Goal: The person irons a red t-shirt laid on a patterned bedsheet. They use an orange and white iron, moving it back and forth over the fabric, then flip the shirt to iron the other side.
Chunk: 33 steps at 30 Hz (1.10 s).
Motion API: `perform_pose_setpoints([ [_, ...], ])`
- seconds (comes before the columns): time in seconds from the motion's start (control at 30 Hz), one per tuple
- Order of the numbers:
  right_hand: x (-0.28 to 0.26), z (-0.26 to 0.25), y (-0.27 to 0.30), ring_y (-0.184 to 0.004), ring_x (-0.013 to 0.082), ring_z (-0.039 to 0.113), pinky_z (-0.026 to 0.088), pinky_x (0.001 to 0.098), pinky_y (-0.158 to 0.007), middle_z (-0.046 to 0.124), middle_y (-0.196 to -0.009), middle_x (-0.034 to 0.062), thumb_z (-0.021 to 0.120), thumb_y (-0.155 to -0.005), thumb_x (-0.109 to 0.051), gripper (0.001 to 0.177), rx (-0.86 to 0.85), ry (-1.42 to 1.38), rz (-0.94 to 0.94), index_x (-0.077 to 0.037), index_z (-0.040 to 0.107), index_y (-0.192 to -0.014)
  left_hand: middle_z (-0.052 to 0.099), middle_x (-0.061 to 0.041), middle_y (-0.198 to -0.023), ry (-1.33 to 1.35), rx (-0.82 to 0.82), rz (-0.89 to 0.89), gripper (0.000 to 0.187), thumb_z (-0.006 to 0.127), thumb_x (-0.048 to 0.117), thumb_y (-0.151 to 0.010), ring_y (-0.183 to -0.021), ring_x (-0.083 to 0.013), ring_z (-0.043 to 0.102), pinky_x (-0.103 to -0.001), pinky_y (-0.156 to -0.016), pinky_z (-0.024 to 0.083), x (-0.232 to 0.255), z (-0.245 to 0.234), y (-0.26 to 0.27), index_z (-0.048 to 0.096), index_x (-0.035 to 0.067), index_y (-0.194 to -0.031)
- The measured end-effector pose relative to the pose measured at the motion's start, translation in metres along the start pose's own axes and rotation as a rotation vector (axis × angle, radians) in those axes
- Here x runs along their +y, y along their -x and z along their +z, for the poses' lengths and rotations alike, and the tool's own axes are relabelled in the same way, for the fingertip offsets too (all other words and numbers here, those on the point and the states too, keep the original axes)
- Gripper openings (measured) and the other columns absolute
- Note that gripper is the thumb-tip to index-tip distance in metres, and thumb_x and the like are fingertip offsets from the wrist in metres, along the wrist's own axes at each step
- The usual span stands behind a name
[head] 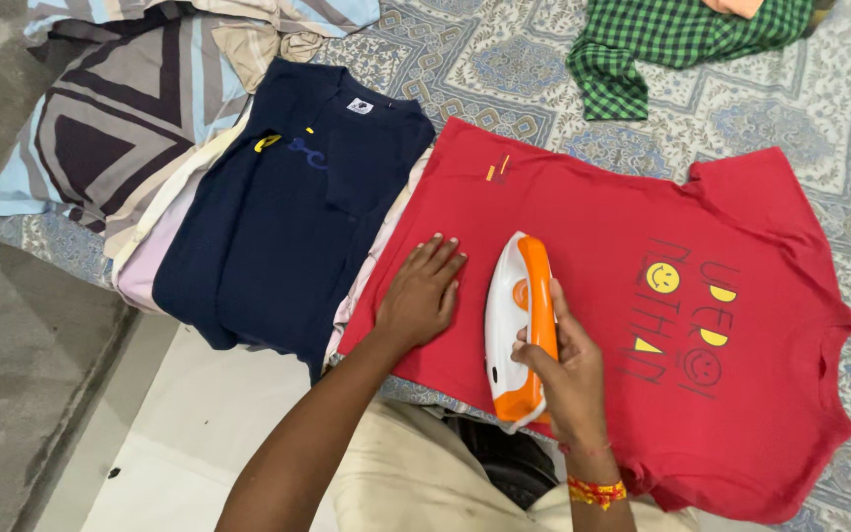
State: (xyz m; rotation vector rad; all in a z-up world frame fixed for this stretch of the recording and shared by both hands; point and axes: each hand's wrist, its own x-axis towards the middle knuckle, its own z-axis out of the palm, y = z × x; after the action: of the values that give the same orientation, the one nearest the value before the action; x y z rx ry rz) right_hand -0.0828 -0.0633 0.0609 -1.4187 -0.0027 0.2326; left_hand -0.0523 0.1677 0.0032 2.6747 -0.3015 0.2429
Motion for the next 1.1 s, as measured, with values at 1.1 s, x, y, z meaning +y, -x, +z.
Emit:
perform_pose_setpoints([
  [1.1, 0.021, 0.081, -0.189, -0.088, 0.0186, 0.076, 0.062, 0.0298, -0.079, 0.066, -0.113, 0.0115, 0.046, -0.107, -0.01, 0.056, -0.248, 0.101, -0.197, -0.007, 0.03, -0.16, 0.053, -0.024, -0.147, 0.008, 0.231, -0.188, 0.045, 0.054, 0.009, -0.091, -0.146, -0.0404, 0.04, -0.051, -0.121, 0.029, -0.003, 0.005, 0.002, 0.058, -0.009, -0.132],
])
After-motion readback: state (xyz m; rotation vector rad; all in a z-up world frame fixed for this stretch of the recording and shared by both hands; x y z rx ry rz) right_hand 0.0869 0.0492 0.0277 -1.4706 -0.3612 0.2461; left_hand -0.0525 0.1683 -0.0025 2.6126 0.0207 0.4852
